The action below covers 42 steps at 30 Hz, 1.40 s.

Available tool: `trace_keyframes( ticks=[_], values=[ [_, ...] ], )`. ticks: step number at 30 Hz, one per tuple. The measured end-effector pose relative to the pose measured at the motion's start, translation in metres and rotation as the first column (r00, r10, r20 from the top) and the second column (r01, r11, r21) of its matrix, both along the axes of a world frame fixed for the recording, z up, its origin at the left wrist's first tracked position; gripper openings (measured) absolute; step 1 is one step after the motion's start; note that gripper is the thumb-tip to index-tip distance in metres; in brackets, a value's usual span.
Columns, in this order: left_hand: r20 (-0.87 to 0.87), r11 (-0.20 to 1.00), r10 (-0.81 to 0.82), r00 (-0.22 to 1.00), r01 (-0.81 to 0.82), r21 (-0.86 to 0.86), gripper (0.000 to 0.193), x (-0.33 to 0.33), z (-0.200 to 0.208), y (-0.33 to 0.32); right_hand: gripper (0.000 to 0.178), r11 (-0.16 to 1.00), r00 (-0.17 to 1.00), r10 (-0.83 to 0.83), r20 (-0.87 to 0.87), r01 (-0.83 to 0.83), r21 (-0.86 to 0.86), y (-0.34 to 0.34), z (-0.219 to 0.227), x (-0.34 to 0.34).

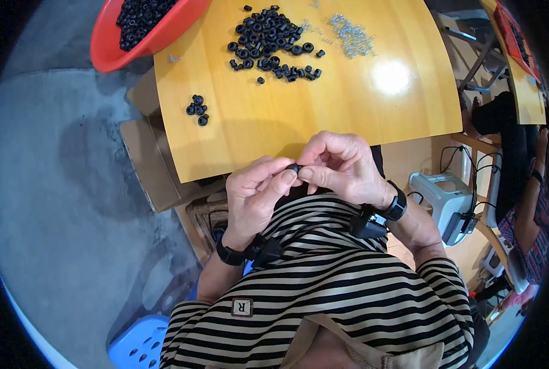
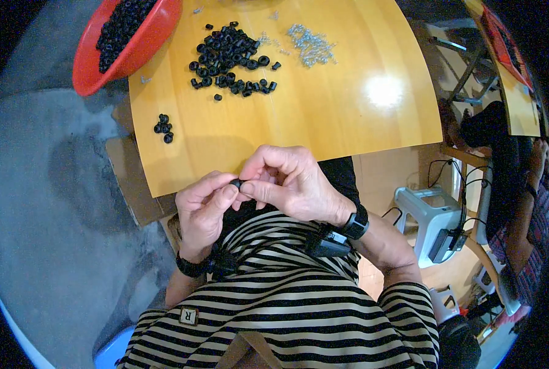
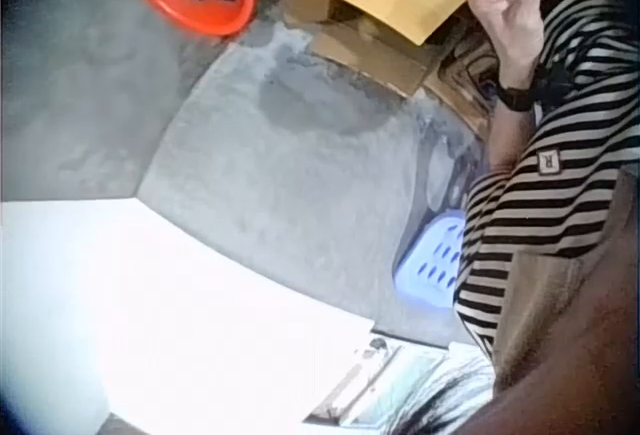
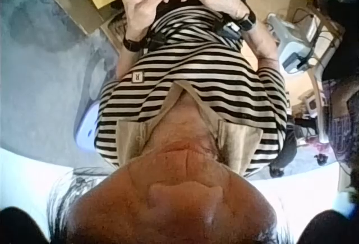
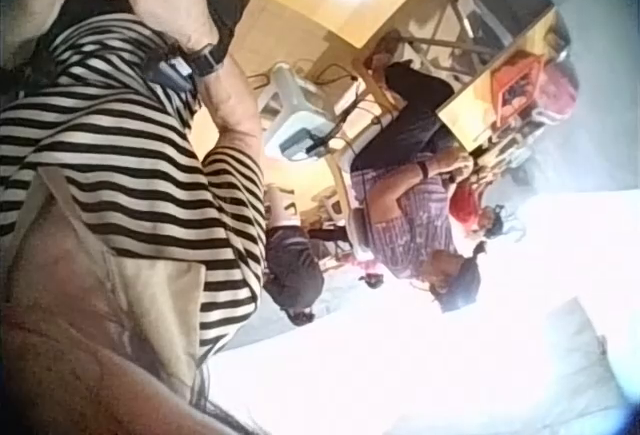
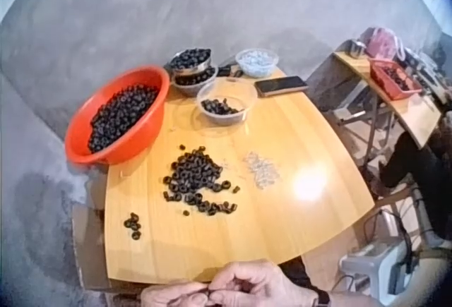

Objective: Manually assembling small plastic and metal components at a workbench.

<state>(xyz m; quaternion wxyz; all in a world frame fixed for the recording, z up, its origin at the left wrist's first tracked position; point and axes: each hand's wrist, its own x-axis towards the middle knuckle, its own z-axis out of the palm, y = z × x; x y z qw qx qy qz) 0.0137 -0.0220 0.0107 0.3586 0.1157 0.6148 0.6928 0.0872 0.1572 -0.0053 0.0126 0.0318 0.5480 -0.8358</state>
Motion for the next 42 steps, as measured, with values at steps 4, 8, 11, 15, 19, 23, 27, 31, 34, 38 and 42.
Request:
trace_keyframes(
  ticks=[4, 8, 11, 15, 19, 23, 27, 31, 34, 38, 42],
  values=[
    [-0.345, 0.995, -0.065, 0.936, 0.037, -0.090, 0.025, -0.005, 0.000, -0.003, 0.010, 0.963, 0.993, 0.033, 0.118, 0.000, -0.269, -0.001, -0.005, -0.001],
    [-0.496, 0.992, -0.076, 0.865, 0.014, -0.129, 0.028, -0.006, 0.002, -0.002, 0.010, 0.941, 0.977, 0.063, 0.203, 0.010, -0.339, 0.004, 0.000, -0.003],
    [-0.537, 0.988, -0.102, 0.838, 0.022, -0.153, 0.027, -0.004, 0.007, 0.004, 0.009, 0.968, 0.969, 0.074, 0.237, -0.012, -0.252, 0.007, 0.003, -0.005],
    [-0.656, 0.973, -0.165, 0.736, 0.011, -0.232, 0.028, -0.004, 0.008, 0.007, 0.006, 0.986, 0.933, 0.061, 0.355, -0.001, -0.168, 0.004, 0.009, -0.010],
    [-0.778, 0.966, -0.192, 0.598, -0.025, -0.258, 0.026, -0.002, 0.007, 0.009, 0.002, 0.977, 0.927, 0.024, 0.374, 0.058, -0.206, -0.001, 0.001, -0.010],
    [-0.742, 0.954, -0.200, 0.640, -0.046, -0.297, 0.024, -0.001, 0.008, 0.009, 0.007, 0.996, 0.974, -0.079, 0.211, 0.088, -0.033, -0.008, -0.004, -0.005],
    [-0.686, 0.953, -0.173, 0.707, -0.056, -0.298, 0.022, -0.001, 0.009, 0.010, 0.007, 0.975, 0.985, -0.166, 0.035, 0.159, 0.152, -0.012, -0.011, -0.004],
    [-0.440, 0.960, -0.129, 0.889, 0.000, -0.281, 0.016, -0.004, 0.007, 0.008, 0.007, 0.963, 0.983, -0.175, 0.049, 0.161, 0.215, -0.012, -0.009, -0.002],
    [-0.381, 0.967, -0.123, 0.916, 0.025, -0.252, 0.016, -0.006, 0.006, 0.006, 0.008, 0.950, 0.982, -0.187, 0.011, 0.178, 0.257, -0.012, -0.008, -0.002],
    [-0.550, 0.967, -0.145, 0.823, 0.000, -0.254, 0.020, -0.008, 0.013, 0.008, 0.002, 0.980, 0.980, -0.188, 0.065, 0.182, 0.086, -0.008, -0.004, -0.005],
    [-0.702, 0.979, -0.115, 0.703, -0.040, -0.200, 0.028, -0.008, 0.013, 0.008, 0.029, 0.973, 0.962, 0.006, 0.274, 0.057, -0.223, -0.001, -0.006, -0.002]
  ],
)
